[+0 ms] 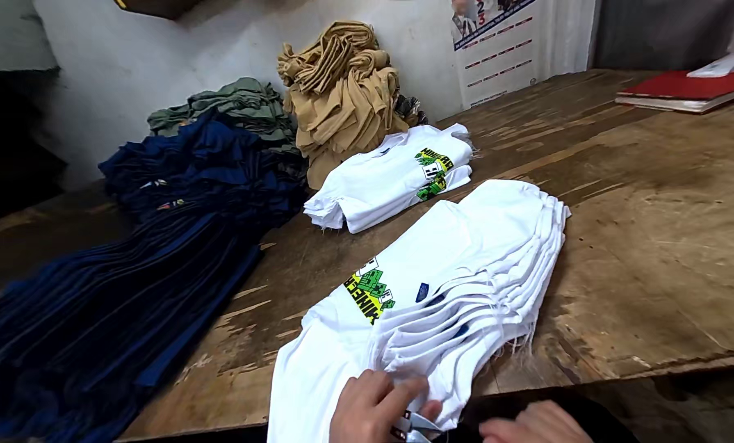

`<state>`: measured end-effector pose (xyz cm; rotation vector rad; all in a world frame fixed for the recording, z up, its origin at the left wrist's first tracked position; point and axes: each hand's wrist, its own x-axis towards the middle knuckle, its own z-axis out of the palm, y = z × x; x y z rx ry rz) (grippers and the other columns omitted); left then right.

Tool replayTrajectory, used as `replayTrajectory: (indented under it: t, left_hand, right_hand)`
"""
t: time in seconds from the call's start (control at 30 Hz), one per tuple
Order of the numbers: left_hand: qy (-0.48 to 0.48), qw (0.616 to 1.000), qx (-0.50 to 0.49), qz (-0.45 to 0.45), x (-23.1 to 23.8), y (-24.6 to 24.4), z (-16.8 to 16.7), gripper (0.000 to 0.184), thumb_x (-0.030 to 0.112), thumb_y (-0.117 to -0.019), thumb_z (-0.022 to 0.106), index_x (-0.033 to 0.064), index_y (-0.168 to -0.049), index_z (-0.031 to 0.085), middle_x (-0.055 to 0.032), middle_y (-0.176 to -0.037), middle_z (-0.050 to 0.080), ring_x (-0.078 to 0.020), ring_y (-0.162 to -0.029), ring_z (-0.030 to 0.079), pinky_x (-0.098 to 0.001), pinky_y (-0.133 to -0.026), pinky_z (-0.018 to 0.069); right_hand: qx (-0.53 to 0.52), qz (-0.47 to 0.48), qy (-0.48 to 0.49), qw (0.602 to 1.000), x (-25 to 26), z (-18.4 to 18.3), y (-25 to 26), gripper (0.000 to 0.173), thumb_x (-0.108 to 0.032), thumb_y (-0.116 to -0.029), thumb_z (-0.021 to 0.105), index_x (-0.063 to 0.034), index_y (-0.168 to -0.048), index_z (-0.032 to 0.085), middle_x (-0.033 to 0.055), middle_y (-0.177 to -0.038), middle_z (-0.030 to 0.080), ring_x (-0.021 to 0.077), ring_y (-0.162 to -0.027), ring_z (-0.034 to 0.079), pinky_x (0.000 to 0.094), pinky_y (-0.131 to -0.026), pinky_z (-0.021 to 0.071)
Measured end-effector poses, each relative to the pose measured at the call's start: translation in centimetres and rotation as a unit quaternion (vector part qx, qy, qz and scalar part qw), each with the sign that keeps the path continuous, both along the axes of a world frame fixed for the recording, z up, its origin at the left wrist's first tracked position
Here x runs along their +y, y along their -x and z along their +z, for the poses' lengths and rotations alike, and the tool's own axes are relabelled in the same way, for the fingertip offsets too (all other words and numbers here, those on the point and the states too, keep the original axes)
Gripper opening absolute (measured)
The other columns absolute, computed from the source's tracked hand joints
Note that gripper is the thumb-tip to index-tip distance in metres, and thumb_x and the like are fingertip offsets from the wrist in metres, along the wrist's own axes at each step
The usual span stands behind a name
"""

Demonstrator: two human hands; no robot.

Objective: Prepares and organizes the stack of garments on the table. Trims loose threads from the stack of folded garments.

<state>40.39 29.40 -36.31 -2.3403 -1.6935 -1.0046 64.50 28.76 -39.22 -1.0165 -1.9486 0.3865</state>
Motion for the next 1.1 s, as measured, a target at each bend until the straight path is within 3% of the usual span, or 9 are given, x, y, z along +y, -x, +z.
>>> replayTrajectory:
  t: [0.13, 0.27, 0.33, 0.47, 0.63, 0.8, 0.9, 1.0, 1.1]
  left_hand:
    - [-0.045, 0.997, 0.005, 0.055, 1.0, -0.4, -0.3, 0.018, 0.028, -0.0916, 0.07, 0.0125, -0.087, 0.078, -0.0015, -0.072, 0.064, -0.017, -0.07, 0.063, -0.0361, -0.064, 0.0528]
    - [-0.121, 0.987, 0.012, 0.109, 2.8, -0.1, -1.9, 0.017, 0.027, -0.091, 0.066, 0.0116, -0.094, 0.073, 0.0022, -0.073, 0.062, -0.0127, -0.066, 0.061, -0.0309, -0.061, 0.053]
    - [-0.096, 0.994, -0.012, 0.047, 1.8, 0.2, -1.2, 0.019, 0.025, -0.0928, 0.07, 0.0074, -0.102, 0.07, -0.0013, -0.076, 0.067, -0.0145, -0.066, 0.064, -0.0337, -0.063, 0.0552]
    - [0.007, 0.997, -0.012, -0.077, -0.6, 1.3, -0.7, 0.021, 0.039, -0.0916, 0.077, 0.0186, -0.099, 0.08, -0.0037, -0.078, 0.065, -0.0179, -0.075, 0.062, -0.0377, -0.07, 0.0502]
    - [0.034, 0.997, -0.069, -0.029, -0.8, 1.1, -0.1, 0.015, 0.024, -0.0929, 0.074, 0.0098, -0.092, 0.078, -0.0036, -0.077, 0.064, -0.014, -0.071, 0.061, -0.032, -0.066, 0.0523]
    - [-0.09, 0.995, -0.013, 0.045, 1.5, 0.7, -1.3, 0.012, 0.012, -0.0839, 0.071, 0.0073, -0.095, 0.073, -0.0048, -0.076, 0.067, -0.0185, -0.068, 0.065, -0.0378, -0.063, 0.0552]
    - [-0.046, 0.999, 0.021, -0.003, 0.9, 0.8, -1.0, 0.021, 0.014, -0.0789, 0.073, 0.014, -0.1, 0.074, -0.0046, -0.083, 0.067, -0.0236, -0.078, 0.065, -0.0432, -0.068, 0.0513]
    - [0.029, 0.999, -0.018, -0.022, -1.2, 0.4, 0.3, 0.032, 0.033, -0.0883, 0.079, 0.0147, -0.115, 0.076, -0.0077, -0.098, 0.073, -0.0275, -0.09, 0.066, -0.049, -0.078, 0.051]
    - [-0.032, 0.999, 0.002, 0.009, -3.0, -0.7, 0.0, 0.022, 0.03, -0.0919, 0.077, 0.0174, -0.109, 0.08, -0.0065, -0.096, 0.074, -0.0235, -0.083, 0.065, -0.0428, -0.074, 0.0498]
  right_hand:
    - [0.046, -0.069, -0.059, 0.995, 1.5, 0.5, 1.6, 0.018, -0.029, -0.0984, 0.067, -0.0156, -0.096, 0.078, 0.0032, -0.084, 0.07, 0.0181, -0.088, 0.064, 0.0357, -0.084, 0.0509]
    - [0.027, -0.056, -0.026, 0.998, 1.3, -0.8, 3.4, 0.034, -0.047, -0.0903, 0.075, -0.0145, -0.098, 0.078, 0.0038, -0.089, 0.072, 0.0206, -0.088, 0.066, 0.0446, -0.087, 0.0493]
    - [0.039, -0.055, -0.046, 0.997, 1.0, -1.7, 3.9, 0.023, -0.038, -0.0932, 0.074, -0.0156, -0.096, 0.078, 0.0034, -0.088, 0.073, 0.0204, -0.09, 0.067, 0.0415, -0.089, 0.0506]
    - [0.075, -0.036, -0.026, 0.996, 0.6, -3.3, 3.1, 0.018, -0.028, -0.0971, 0.07, -0.0135, -0.092, 0.079, 0.0043, -0.083, 0.071, 0.0202, -0.088, 0.066, 0.0376, -0.085, 0.0517]
    - [0.141, -0.041, -0.007, 0.989, 0.2, -3.0, 4.3, 0.028, -0.031, -0.0926, 0.077, -0.0073, -0.108, 0.076, 0.0099, -0.094, 0.07, 0.0181, -0.09, 0.067, 0.0329, -0.082, 0.0582]
    - [0.153, -0.088, -0.081, 0.981, 1.0, -4.2, 4.5, 0.015, -0.029, -0.0928, 0.077, -0.015, -0.088, 0.078, 0.0022, -0.086, 0.065, 0.0118, -0.091, 0.062, 0.0238, -0.085, 0.0518]
    - [0.165, -0.063, -0.066, 0.982, 0.7, -4.2, 3.8, 0.02, -0.029, -0.0966, 0.072, -0.0122, -0.086, 0.075, 0.0041, -0.086, 0.064, 0.0129, -0.091, 0.061, 0.0243, -0.085, 0.0507]
    - [0.19, -0.03, -0.027, 0.981, -0.3, -4.3, 4.0, 0.024, -0.027, -0.0996, 0.063, -0.0066, -0.088, 0.07, 0.0098, -0.091, 0.063, 0.0156, -0.094, 0.061, 0.0266, -0.085, 0.0516]
    - [0.206, -0.053, -0.012, 0.977, -0.5, -4.3, 4.8, 0.025, -0.028, -0.0934, 0.074, -0.0053, -0.103, 0.075, 0.0114, -0.098, 0.065, 0.0149, -0.095, 0.065, 0.0273, -0.084, 0.0569]
